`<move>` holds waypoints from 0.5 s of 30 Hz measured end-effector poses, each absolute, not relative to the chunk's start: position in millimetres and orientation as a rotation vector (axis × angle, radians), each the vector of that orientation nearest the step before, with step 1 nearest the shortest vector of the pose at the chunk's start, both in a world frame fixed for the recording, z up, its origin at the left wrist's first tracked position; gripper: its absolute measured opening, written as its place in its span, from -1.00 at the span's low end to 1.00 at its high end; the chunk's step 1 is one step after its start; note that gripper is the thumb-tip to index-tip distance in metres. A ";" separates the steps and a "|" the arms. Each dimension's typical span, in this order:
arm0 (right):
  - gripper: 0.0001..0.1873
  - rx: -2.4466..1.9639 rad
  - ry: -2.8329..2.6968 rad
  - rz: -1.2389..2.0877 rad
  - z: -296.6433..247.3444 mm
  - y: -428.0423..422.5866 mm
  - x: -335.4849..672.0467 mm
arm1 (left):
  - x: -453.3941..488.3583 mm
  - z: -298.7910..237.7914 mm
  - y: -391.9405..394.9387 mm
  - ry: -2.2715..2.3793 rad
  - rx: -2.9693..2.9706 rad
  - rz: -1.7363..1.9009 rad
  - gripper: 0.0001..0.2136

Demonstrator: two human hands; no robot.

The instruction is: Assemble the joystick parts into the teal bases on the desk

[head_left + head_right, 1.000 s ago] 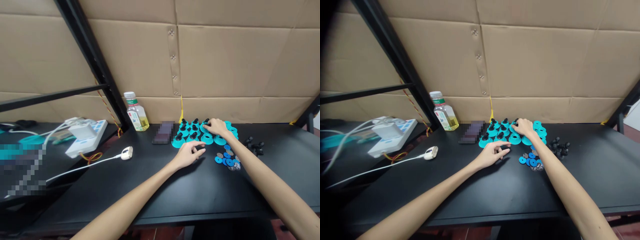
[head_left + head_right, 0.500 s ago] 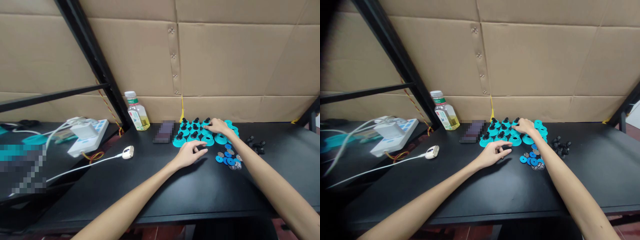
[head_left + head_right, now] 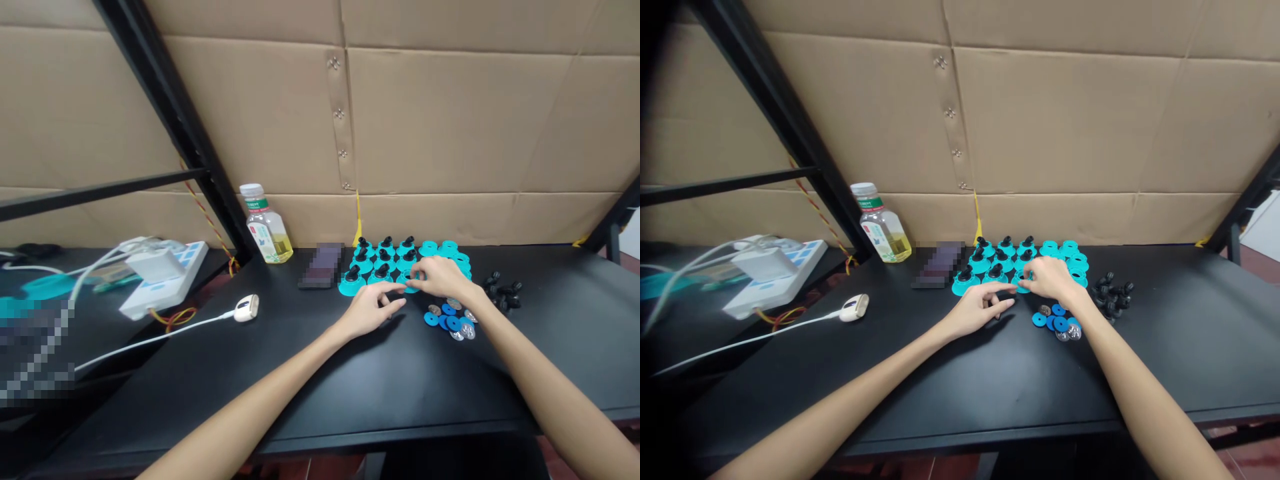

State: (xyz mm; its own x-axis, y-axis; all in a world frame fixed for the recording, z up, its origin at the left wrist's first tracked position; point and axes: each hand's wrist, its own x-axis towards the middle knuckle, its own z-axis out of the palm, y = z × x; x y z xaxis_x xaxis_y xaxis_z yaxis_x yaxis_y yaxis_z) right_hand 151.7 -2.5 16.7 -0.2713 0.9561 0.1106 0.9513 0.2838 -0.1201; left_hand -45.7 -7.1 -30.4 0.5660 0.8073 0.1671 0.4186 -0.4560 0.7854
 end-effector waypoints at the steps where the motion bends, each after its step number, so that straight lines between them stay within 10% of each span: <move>1: -0.77 -1.776 -2.395 0.043 15.3 -3.3 151.2 | -45.7 -30.2 -7.0 0.974 2.075 0.696 -0.59; 15: -0.79 -1.411 -2.319 0.700 30.1 -25.5 155.0 | -45.4 -35.5 -2.8 0.894 2.204 0.831 -0.39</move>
